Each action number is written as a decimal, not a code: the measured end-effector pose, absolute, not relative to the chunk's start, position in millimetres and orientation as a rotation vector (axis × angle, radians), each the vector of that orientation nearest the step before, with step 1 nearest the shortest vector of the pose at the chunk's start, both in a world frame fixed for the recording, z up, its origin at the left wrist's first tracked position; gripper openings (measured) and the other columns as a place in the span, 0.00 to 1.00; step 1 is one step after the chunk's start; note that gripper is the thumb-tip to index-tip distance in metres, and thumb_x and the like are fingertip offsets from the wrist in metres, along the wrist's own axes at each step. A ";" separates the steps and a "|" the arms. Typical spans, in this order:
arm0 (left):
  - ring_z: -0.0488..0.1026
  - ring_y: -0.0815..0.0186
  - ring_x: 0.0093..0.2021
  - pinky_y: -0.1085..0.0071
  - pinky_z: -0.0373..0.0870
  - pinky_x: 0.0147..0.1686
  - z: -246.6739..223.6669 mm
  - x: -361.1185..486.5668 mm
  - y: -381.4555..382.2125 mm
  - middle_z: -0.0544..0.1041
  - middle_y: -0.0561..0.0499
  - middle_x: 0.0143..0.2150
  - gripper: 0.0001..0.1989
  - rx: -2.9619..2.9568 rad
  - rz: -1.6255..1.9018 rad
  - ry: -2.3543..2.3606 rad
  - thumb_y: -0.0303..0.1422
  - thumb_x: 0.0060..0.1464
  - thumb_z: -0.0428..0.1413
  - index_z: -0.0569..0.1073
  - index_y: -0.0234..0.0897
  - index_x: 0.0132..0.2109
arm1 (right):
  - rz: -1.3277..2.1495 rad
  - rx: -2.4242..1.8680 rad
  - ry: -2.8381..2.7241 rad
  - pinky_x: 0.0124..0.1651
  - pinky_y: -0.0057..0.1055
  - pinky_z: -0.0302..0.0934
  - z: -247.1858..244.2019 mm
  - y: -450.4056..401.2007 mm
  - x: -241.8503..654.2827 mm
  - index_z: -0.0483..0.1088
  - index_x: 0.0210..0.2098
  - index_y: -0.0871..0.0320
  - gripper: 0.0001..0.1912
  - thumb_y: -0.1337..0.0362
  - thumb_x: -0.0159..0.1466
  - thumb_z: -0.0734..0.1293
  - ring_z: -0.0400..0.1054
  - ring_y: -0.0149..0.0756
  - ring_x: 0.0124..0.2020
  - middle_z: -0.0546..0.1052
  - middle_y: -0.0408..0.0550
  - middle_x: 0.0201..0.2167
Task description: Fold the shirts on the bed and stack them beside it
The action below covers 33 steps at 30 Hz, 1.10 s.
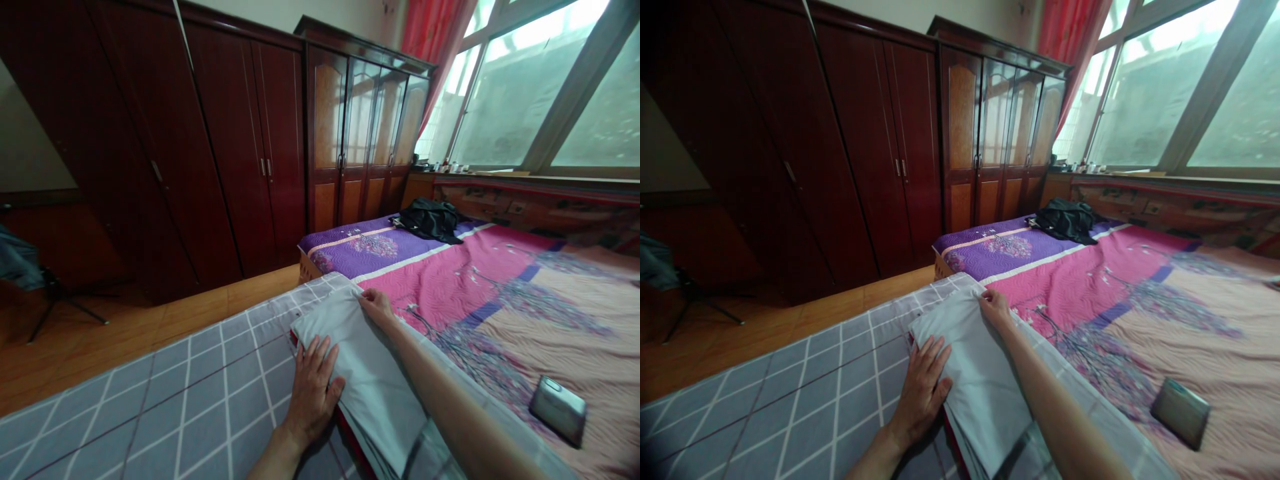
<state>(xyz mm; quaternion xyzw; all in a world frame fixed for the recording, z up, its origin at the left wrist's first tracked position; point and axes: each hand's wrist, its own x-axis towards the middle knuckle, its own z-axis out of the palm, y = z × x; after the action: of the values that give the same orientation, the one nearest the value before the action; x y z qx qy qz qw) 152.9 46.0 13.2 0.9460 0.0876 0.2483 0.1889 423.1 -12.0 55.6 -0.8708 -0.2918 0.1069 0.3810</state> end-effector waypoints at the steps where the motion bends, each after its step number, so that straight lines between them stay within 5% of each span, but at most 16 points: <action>1: 0.47 0.52 0.67 0.41 0.45 0.62 13.4 153.0 46.4 0.55 0.48 0.67 0.25 2.658 0.697 0.242 0.42 0.63 0.45 0.56 0.44 0.66 | 0.280 -2.216 -0.751 0.46 0.42 0.66 53.9 -11.4 422.9 0.66 0.51 0.59 0.17 0.58 0.65 0.64 0.68 0.40 0.45 0.70 0.50 0.50; 9: 0.48 0.51 0.67 0.41 0.45 0.62 14.7 152.1 47.1 0.57 0.46 0.67 0.26 2.634 0.708 0.225 0.42 0.63 0.45 0.56 0.44 0.65 | 0.311 -2.238 -0.825 0.45 0.41 0.66 62.0 13.3 429.8 0.66 0.51 0.60 0.18 0.58 0.65 0.64 0.68 0.40 0.45 0.70 0.50 0.49; 16: 0.48 0.51 0.67 0.41 0.45 0.62 15.2 151.4 46.7 0.57 0.48 0.67 0.25 2.624 0.725 0.231 0.43 0.63 0.45 0.57 0.44 0.65 | -0.043 -2.402 -0.854 0.47 0.44 0.64 70.9 17.2 422.7 0.65 0.52 0.59 0.18 0.58 0.65 0.64 0.67 0.40 0.47 0.69 0.51 0.51; 23: 0.42 0.50 0.68 0.43 0.44 0.63 7.2 154.3 46.5 0.51 0.44 0.69 0.30 2.522 0.825 0.422 0.44 0.62 0.46 0.52 0.39 0.67 | -0.273 -2.468 -1.159 0.63 0.41 0.44 67.0 8.8 368.0 0.55 0.62 0.62 0.31 0.55 0.64 0.62 0.50 0.48 0.63 0.57 0.59 0.63; 33: 0.38 0.53 0.69 0.48 0.44 0.64 3.7 158.6 47.2 0.47 0.41 0.69 0.33 2.412 0.743 0.534 0.47 0.61 0.44 0.51 0.33 0.67 | -0.196 -2.624 -1.296 0.64 0.47 0.34 33.3 22.8 336.7 0.49 0.66 0.61 0.33 0.49 0.67 0.53 0.43 0.50 0.66 0.52 0.57 0.66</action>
<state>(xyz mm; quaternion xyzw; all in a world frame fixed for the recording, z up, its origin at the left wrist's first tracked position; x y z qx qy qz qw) 158.6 47.2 3.7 0.8982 0.1990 0.2768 0.2774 336.7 22.8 33.3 -0.8898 -0.4393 -0.0665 0.1039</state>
